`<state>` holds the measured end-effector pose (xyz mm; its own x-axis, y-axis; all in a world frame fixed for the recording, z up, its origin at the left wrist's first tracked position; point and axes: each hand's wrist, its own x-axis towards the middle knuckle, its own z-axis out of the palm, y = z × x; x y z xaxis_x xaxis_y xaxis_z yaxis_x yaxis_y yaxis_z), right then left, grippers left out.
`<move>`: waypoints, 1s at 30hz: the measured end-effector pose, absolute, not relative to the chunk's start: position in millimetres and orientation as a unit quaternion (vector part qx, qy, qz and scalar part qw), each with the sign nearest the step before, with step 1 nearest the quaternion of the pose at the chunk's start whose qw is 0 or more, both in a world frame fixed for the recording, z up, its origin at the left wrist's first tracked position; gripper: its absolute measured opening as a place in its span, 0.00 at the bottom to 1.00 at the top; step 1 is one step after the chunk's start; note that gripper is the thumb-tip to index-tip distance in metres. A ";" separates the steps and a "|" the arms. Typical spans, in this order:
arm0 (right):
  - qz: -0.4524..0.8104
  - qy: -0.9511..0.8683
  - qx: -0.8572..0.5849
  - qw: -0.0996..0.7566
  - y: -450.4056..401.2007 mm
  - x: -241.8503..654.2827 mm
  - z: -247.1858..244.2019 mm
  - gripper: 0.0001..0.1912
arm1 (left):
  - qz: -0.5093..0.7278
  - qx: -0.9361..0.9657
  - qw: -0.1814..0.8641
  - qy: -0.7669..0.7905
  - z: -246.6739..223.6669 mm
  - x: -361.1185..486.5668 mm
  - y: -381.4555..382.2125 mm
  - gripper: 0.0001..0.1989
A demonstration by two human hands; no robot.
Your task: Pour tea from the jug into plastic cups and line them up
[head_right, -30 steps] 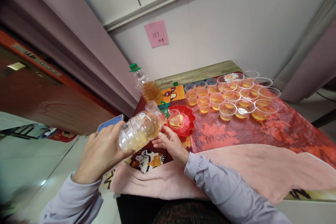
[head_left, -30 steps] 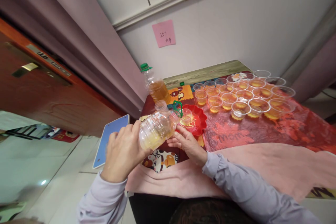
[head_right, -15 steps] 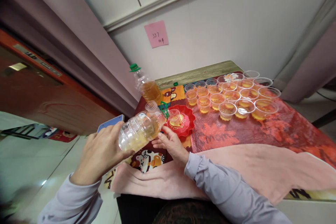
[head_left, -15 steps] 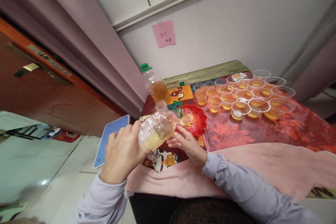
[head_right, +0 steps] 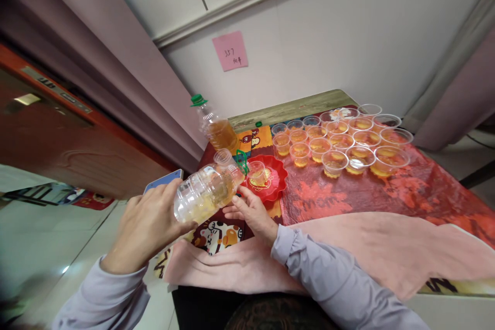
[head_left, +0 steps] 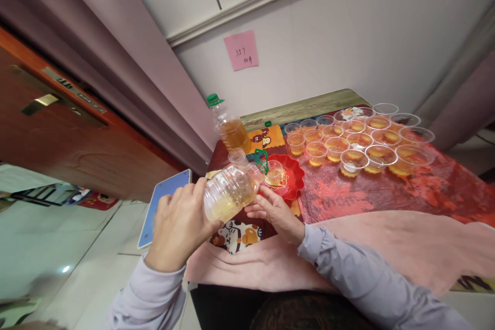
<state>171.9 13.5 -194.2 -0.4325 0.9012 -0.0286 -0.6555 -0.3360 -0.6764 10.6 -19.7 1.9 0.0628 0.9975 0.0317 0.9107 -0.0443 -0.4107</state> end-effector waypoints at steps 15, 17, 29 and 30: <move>0.791 -0.295 -0.208 0.494 12.4 172.2 -191.7 0.33 | 0.130 -0.705 0.157 -0.679 2.4 12.7 -20.7 0.35; 0.786 -0.298 -0.211 0.499 12.8 172.7 -191.4 0.33 | 0.114 -0.706 0.144 -0.684 -1.6 9.0 -21.7 0.35; 0.666 -0.354 -0.298 0.585 19.8 202.2 -167.6 0.24 | -0.383 -0.551 -0.048 -0.740 -119.6 -37.5 2.3 0.44; 0.643 -0.378 -0.311 0.589 24.0 211.0 -164.8 0.23 | -0.406 -0.531 -0.052 -0.742 -131.4 -35.9 2.6 0.42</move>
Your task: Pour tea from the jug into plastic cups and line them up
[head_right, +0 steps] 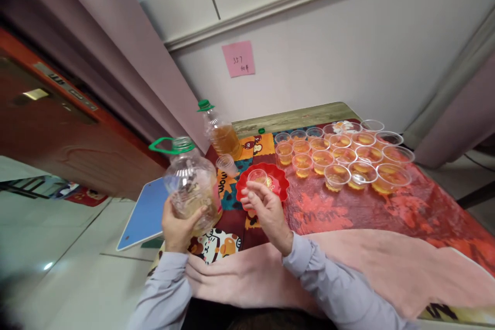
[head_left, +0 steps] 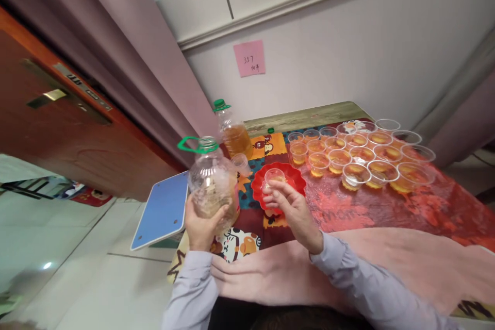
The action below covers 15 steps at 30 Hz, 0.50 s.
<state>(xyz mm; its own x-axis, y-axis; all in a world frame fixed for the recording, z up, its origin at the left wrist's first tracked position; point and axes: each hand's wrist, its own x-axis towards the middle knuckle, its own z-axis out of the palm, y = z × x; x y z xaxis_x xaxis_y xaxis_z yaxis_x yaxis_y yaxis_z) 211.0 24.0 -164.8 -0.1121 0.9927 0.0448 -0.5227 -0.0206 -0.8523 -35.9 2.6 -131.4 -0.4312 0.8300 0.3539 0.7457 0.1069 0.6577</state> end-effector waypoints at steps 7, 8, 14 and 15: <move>0.316 -0.646 -0.475 0.507 73.7 269.9 -150.7 0.22 | 0.393 0.512 0.124 0.754 -160.6 -32.8 -7.6 0.43; 0.259 -0.687 -0.487 0.473 79.9 272.3 -150.9 0.24 | 0.368 0.517 0.128 0.762 -157.2 -34.2 -8.2 0.41; 0.089 -0.795 -0.520 0.301 97.6 253.1 -162.7 0.40 | 0.293 0.535 0.128 0.782 -152.5 -42.8 -5.7 0.29; 0.082 -0.799 -0.525 0.282 98.4 248.9 -164.1 0.39 | 0.313 0.528 0.125 0.780 -157.3 -43.5 -5.1 0.32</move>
